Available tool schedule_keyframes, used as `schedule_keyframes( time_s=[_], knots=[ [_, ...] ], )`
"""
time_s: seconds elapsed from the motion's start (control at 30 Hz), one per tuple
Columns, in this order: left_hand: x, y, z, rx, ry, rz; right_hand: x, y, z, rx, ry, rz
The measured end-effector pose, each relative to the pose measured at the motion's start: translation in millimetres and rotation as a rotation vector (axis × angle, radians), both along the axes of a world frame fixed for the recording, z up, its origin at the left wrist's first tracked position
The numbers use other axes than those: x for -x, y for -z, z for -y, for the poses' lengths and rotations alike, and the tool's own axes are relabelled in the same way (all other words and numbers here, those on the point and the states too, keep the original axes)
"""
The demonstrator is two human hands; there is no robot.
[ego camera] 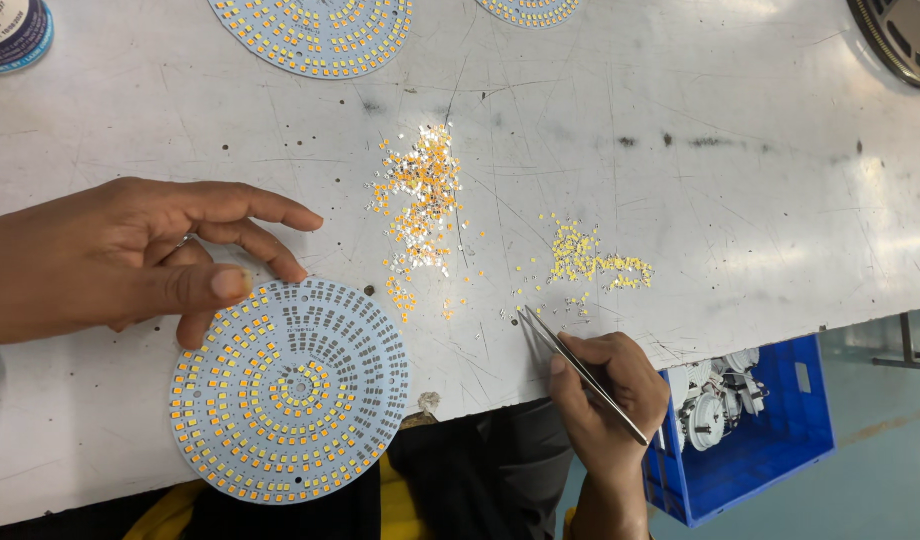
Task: The person uses tweezers to pick up small yellow LED components from a pile on the table and places them one by one into empty slots on a circular LED board. The person repeats this process continuously across the clip.
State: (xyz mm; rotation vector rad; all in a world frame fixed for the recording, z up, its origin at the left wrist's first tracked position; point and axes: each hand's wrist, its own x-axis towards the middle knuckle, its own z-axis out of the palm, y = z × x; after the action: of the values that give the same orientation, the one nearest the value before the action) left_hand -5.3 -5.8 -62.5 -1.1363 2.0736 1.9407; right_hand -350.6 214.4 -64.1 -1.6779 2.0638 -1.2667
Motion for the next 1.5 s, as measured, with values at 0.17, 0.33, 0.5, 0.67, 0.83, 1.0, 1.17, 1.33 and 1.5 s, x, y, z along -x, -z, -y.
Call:
schedule_keyframes(
  time_s=[0.17, 0.33, 0.5, 0.67, 0.83, 1.0, 1.17, 1.33, 1.5],
  knots=[
    [-0.2, -0.4, -0.6, -0.005, -0.009, -0.023, 0.8, 0.2, -2.1, 0.002, -0.061, -0.015],
    [2.7, -4.8, -2.2, 0.022, -0.010, 0.006, 1.7, 0.1, -1.7, 0.005, -0.057, -0.018],
    [4.9, -10.3, -3.8, 0.055, -0.012, 0.044, -0.6, 0.2, -1.9, -0.028, -0.035, -0.018],
    [8.2, -19.9, -6.1, 0.112, -0.011, 0.038, -2.5, -0.8, -3.5, 0.016, -0.080, -0.044],
    [11.7, -34.3, -11.2, 0.162, -0.010, 0.018, -2.6, 0.4, -5.8, -0.010, -0.074, -0.064],
    [7.5, -35.5, -14.4, 0.180, -0.029, 0.013, -16.3, 6.0, -11.6, 0.079, -0.065, 0.014],
    [-6.4, -29.0, -18.6, 0.256, 0.012, -0.262, -67.5, 16.1, -32.0, 0.149, -0.320, -0.079],
    [-8.4, -27.9, -19.8, 0.256, -0.006, -0.275, -93.0, 13.4, -44.0, 0.133, -0.472, -0.102],
    [-8.0, -26.7, -20.2, 0.271, -0.012, -0.268, -98.0, 13.7, -50.4, 0.100, -0.448, -0.147]
  ],
)
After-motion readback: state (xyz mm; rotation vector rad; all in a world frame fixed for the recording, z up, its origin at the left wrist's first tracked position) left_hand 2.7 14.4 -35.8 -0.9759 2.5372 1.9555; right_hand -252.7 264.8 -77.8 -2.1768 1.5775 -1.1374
